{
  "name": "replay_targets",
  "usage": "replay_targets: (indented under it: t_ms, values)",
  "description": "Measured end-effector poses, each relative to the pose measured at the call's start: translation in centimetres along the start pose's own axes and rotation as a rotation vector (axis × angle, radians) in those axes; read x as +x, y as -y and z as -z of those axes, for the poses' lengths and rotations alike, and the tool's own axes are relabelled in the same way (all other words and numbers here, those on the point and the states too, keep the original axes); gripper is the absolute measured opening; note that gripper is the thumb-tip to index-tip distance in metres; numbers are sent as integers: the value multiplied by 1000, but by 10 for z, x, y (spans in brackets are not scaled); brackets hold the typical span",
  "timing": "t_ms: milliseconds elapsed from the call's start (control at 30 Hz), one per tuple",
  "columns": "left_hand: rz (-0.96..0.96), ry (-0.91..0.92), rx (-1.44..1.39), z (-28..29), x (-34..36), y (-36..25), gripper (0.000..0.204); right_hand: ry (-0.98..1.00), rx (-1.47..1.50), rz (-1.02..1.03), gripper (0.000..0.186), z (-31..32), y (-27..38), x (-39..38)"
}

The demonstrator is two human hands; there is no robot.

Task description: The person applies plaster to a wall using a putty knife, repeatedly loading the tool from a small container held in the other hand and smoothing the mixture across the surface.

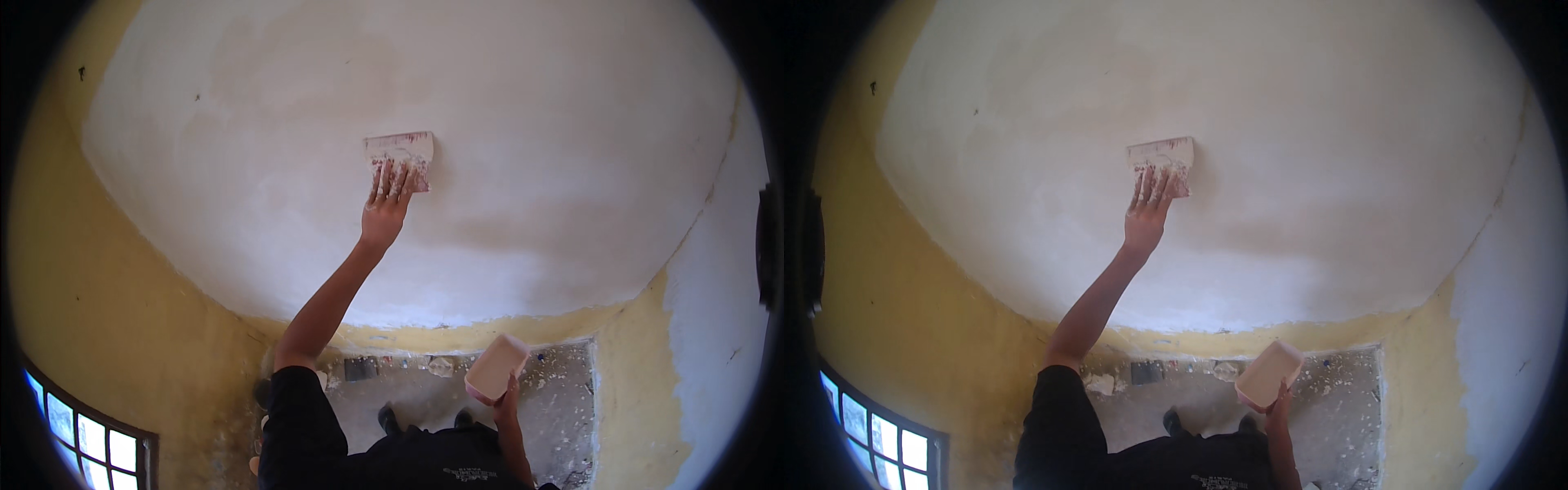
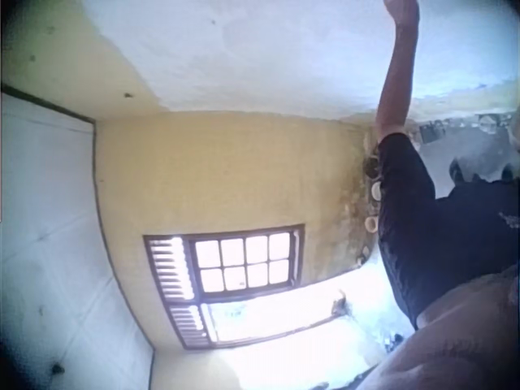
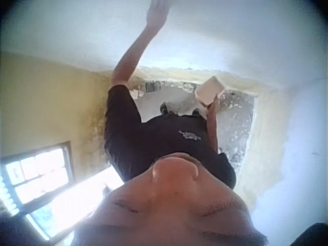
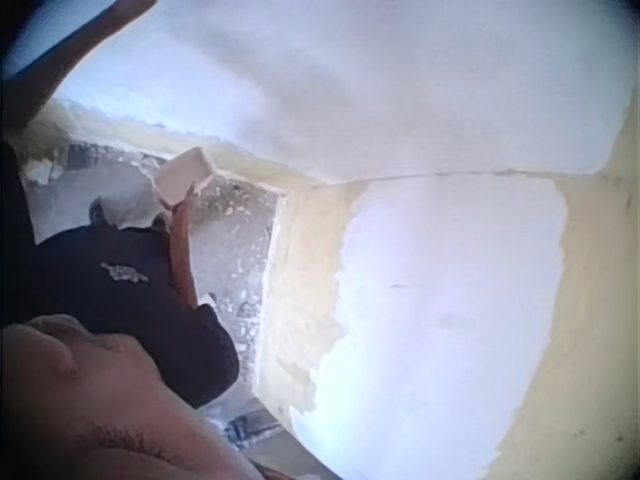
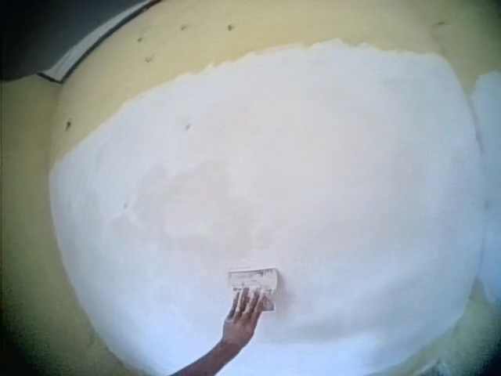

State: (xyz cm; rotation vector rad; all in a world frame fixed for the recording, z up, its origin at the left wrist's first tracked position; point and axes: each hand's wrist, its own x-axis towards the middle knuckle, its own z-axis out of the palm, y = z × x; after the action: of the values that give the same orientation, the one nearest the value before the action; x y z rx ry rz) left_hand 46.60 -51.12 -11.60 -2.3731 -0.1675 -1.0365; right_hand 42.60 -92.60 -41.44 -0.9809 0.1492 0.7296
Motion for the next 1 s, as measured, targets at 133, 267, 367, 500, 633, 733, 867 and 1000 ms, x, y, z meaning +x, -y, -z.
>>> replay_targets:
  t_ms: [133,267,367,500,633,733,867,1000]
  values:
    - [-24,114,-5,-36,-63,-28,57,7,23,-7,54,2,5,-3]
    - [5,334,-30,-55,-145,-66,60,52,38,-31,57,2,18,-8]
    - [81,287,-194,-52,-193,-88,67,56,34,-35,58,0,18,-9]
    - [241,169,-344,-34,-180,-95,67,47,13,-3,57,22,6,6]
    - [334,-99,-287,-4,-89,-54,67,65,-43,-57,55,5,20,-2]
    - [340,-142,-221,-12,-41,-31,63,52,-18,-33,53,13,6,7]
    - [213,75,-65,-64,-79,-57,59,16,13,-43,49,14,-9,11]
    - [234,182,-217,-59,-153,-102,61,8,78,-70,51,-13,17,-10]
